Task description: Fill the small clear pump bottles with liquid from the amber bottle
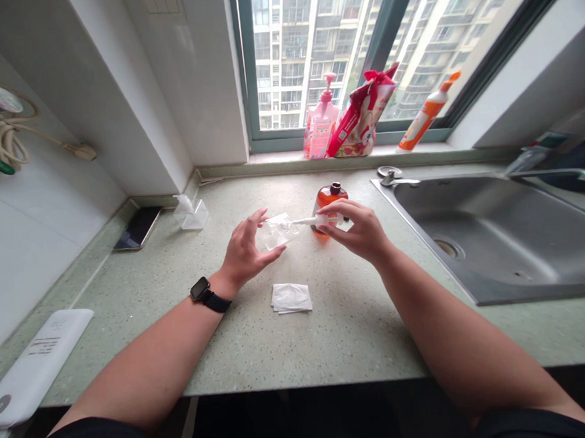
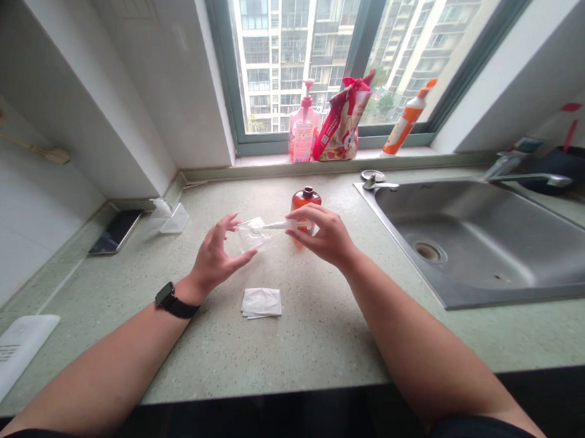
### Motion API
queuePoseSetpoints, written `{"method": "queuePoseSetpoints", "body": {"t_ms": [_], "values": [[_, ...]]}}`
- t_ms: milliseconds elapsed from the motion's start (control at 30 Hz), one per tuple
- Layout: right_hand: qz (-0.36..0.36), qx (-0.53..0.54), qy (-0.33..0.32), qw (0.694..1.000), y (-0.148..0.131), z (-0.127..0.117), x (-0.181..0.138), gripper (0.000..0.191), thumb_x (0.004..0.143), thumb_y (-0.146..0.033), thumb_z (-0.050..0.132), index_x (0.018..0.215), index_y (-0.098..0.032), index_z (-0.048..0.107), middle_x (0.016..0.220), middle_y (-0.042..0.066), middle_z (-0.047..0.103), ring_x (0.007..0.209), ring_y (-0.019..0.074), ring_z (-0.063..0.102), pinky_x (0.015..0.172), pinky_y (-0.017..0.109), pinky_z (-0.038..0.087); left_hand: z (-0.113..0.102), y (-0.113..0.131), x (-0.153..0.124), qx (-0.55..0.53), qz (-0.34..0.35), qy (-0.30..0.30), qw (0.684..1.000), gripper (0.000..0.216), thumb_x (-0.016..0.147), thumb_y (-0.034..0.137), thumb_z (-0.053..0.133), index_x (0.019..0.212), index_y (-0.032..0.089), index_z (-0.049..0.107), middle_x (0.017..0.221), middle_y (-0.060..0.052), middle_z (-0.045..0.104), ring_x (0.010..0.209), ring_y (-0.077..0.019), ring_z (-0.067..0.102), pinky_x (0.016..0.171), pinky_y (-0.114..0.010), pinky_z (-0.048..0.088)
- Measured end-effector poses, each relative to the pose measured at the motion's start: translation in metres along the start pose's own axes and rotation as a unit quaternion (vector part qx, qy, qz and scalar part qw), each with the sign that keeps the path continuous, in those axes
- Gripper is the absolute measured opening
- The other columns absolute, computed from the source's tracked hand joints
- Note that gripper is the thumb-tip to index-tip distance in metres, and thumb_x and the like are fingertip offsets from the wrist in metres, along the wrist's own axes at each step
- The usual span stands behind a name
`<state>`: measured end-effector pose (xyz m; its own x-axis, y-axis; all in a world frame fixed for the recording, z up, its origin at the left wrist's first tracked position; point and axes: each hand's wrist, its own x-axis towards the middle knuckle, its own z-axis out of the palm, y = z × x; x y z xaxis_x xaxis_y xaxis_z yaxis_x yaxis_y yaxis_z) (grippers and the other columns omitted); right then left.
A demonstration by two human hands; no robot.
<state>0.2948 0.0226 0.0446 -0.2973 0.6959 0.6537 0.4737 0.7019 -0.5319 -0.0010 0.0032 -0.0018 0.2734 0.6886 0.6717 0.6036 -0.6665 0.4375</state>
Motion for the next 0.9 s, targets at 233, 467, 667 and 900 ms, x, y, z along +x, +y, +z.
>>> {"method": "queuePoseSetpoints", "body": {"t_ms": [233,467,667,900], "values": [[0.003,-0.049,-0.043,0.998,0.011,0.000,-0.003,0.023,0.092,-0.046,0.080,0.109,-0.032,0.084,0.107,0.007,0.083,0.099,0.0293,0.075,0.093,0.053,0.060,0.000,0.000,0.000,-0.010,-0.010,0.003,1.000,0.085,0.091,0.051,0.084,0.160,0.025,0.040,0.136,-0.014,0.073,0.115,-0.0297,0.073,0.100,-0.049,0.060],[0.112,0.172,0.074,0.976,0.037,-0.031,0.006,0.051,0.090,-0.064,0.079,0.130,-0.033,0.077,0.124,0.006,0.081,0.107,0.0262,0.077,0.094,0.047,0.065,-0.001,-0.002,0.000,-0.020,-0.016,-0.001,1.000,0.086,0.090,0.046,0.085,0.160,0.025,0.040,0.137,-0.014,0.072,0.116,-0.0296,0.073,0.102,-0.051,0.061],[0.229,-0.017,0.164,0.959,0.112,-0.083,-0.005,0.053,0.095,-0.063,0.067,0.129,-0.023,0.076,0.128,0.013,0.080,0.114,0.0267,0.076,0.100,0.046,0.062,0.000,-0.006,-0.001,-0.027,-0.018,-0.004,0.999,0.084,0.091,0.050,0.083,0.159,0.025,0.041,0.137,-0.014,0.072,0.115,-0.0297,0.073,0.103,-0.052,0.061],[0.315,-0.238,0.068,0.916,0.127,-0.098,-0.028,0.021,0.082,-0.031,0.082,0.102,-0.024,0.081,0.113,0.009,0.082,0.108,0.0313,0.074,0.103,0.049,0.056,0.000,-0.008,0.001,-0.025,-0.038,-0.013,0.999,0.084,0.090,0.055,0.082,0.158,0.025,0.042,0.138,-0.014,0.071,0.115,-0.0303,0.073,0.104,-0.053,0.061]]}}
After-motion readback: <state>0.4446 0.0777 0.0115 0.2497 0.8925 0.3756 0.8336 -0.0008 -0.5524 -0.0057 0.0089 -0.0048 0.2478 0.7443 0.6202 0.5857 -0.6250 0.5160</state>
